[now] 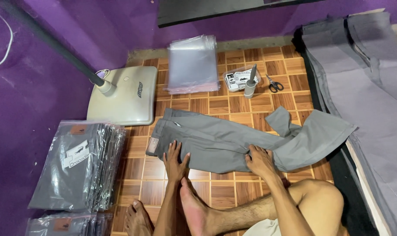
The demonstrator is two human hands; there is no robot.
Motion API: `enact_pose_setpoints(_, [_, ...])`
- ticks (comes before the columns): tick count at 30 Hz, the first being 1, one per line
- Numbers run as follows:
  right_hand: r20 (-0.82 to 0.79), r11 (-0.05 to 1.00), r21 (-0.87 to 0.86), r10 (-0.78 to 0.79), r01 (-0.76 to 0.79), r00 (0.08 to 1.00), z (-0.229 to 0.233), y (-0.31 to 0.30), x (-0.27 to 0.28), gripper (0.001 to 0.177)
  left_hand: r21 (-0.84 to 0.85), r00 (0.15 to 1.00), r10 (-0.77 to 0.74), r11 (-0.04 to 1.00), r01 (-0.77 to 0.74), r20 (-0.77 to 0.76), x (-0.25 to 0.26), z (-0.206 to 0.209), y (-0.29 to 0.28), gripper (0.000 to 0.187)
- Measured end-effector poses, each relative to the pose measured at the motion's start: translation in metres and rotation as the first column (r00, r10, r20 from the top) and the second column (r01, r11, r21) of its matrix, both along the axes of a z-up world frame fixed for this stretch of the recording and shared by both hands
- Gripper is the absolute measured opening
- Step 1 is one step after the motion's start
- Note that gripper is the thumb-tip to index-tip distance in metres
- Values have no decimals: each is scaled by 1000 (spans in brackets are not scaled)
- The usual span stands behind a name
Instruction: Organizing packaged shirts and then folding, trimming loose threads, and lint rolling a pair of pants.
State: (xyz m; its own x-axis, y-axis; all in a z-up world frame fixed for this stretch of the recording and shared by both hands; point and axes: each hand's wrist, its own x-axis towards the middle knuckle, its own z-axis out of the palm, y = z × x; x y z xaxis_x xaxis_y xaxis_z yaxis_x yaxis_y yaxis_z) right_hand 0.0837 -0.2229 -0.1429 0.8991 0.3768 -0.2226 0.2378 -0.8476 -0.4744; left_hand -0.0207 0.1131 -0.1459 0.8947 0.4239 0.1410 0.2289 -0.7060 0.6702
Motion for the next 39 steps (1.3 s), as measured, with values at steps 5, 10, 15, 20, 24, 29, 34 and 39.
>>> enact_pose_setpoints(5, [42,1000,5,-22,22,999,-6,0,0,40,16,1000,0,1000,0,15,1,-2,0,60])
enact_pose_setpoints(10, [41,1000,7,-19,19,999,-2,1,0,39,8,1000,2,1000,-2,18,1,-4,0,60])
enact_pose_setpoints(15, [19,1000,-13,-12,12,1000,-2,0,0,39,-6,1000,-5,1000,5,3,0,0,0,60])
enact_pose_setpoints(20, [18,1000,-14,-13,13,1000,-1,1,1,39,3,1000,-3,1000,3,-12,0,5,-2,61])
enact_pose_setpoints(24, [16,1000,-5,-20,20,1000,0,2,1,39,10,1000,11,1000,-11,3,1,3,-2,60])
enact_pose_setpoints(29, [24,1000,2,-16,16,1000,-5,0,2,39,-1,1000,4,1000,-4,17,0,2,-2,59])
enact_pose_setpoints(34, [30,1000,-5,-20,20,999,-2,1,0,38,0,1000,4,1000,-4,25,0,1,-2,59])
enact_pose_setpoints(39, [36,1000,-6,-13,14,999,-9,0,2,38,5,1000,11,1000,-11,25,0,0,-2,58])
